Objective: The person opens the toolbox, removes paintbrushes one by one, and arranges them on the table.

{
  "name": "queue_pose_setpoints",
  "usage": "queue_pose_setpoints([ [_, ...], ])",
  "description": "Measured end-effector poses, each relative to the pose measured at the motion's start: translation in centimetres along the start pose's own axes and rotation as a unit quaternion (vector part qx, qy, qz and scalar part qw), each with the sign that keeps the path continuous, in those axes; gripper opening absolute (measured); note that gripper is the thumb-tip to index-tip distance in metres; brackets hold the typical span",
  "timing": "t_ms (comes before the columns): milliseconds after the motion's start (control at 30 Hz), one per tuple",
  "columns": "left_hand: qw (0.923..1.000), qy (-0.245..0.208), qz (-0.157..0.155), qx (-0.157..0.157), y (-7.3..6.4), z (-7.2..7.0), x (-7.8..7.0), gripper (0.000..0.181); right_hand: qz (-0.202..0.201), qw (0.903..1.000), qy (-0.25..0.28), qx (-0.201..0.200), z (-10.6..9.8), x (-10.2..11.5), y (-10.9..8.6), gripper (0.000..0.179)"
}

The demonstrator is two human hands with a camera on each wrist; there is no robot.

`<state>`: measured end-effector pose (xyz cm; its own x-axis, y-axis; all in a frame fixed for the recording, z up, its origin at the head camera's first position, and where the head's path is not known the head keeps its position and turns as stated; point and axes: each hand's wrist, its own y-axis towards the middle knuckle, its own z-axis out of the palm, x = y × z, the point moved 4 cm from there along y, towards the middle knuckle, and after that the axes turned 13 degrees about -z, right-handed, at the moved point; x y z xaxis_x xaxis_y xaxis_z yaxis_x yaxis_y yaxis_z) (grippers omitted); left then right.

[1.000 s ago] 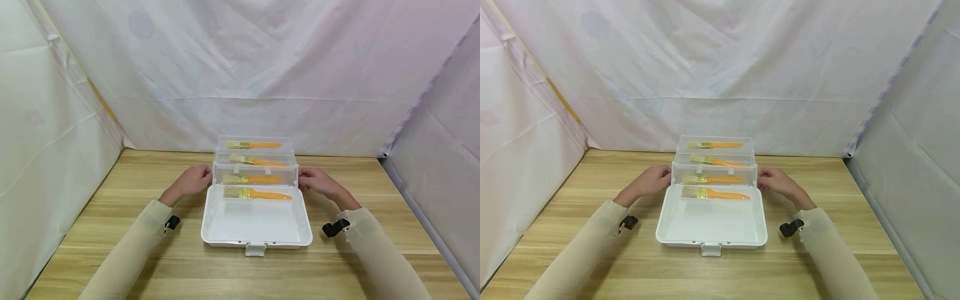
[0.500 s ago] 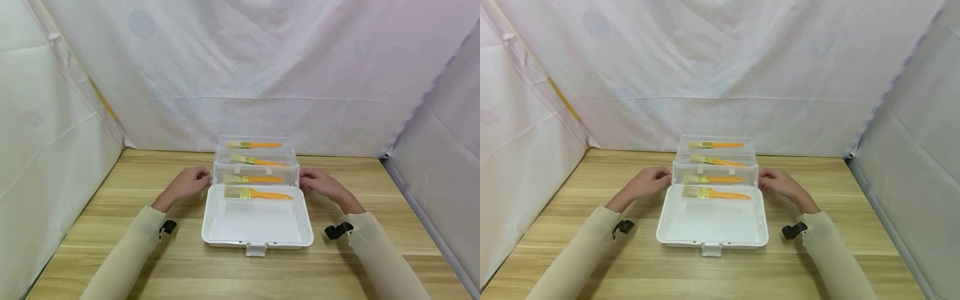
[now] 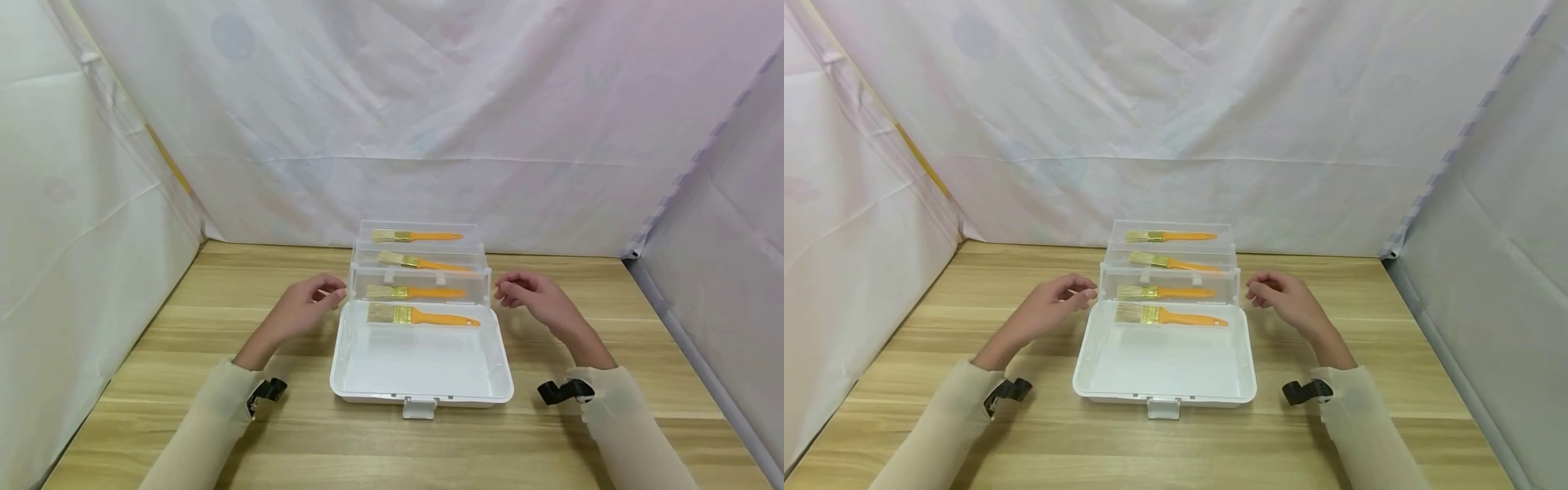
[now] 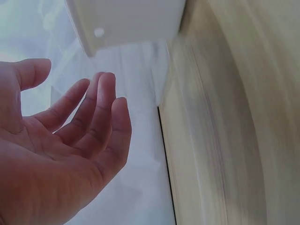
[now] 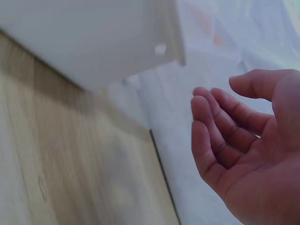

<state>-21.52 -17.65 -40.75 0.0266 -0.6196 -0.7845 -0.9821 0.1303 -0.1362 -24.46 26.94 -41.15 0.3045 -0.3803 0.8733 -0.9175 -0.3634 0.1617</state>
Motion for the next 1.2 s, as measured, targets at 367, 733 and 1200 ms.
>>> queue_pose_setpoints([
  [367,0.9997,0.006,-0.024,0.003,-0.7,1.0,-0.8,0.035,-0.095,0.9934,-0.048,-0.042,0.8,6.0,-0.8,0.018],
  [733,0.9995,0.007,-0.026,0.015,-1.0,1.3,-0.9,0.034,-0.154,0.9785,-0.111,0.079,4.2,9.1,1.2,0.014],
  [1200,0.9996,-0.014,-0.011,0.024,-1.2,1.0,-0.8,0.037,-0.203,0.9433,-0.143,0.220,8.6,10.3,4.1,0.014],
])
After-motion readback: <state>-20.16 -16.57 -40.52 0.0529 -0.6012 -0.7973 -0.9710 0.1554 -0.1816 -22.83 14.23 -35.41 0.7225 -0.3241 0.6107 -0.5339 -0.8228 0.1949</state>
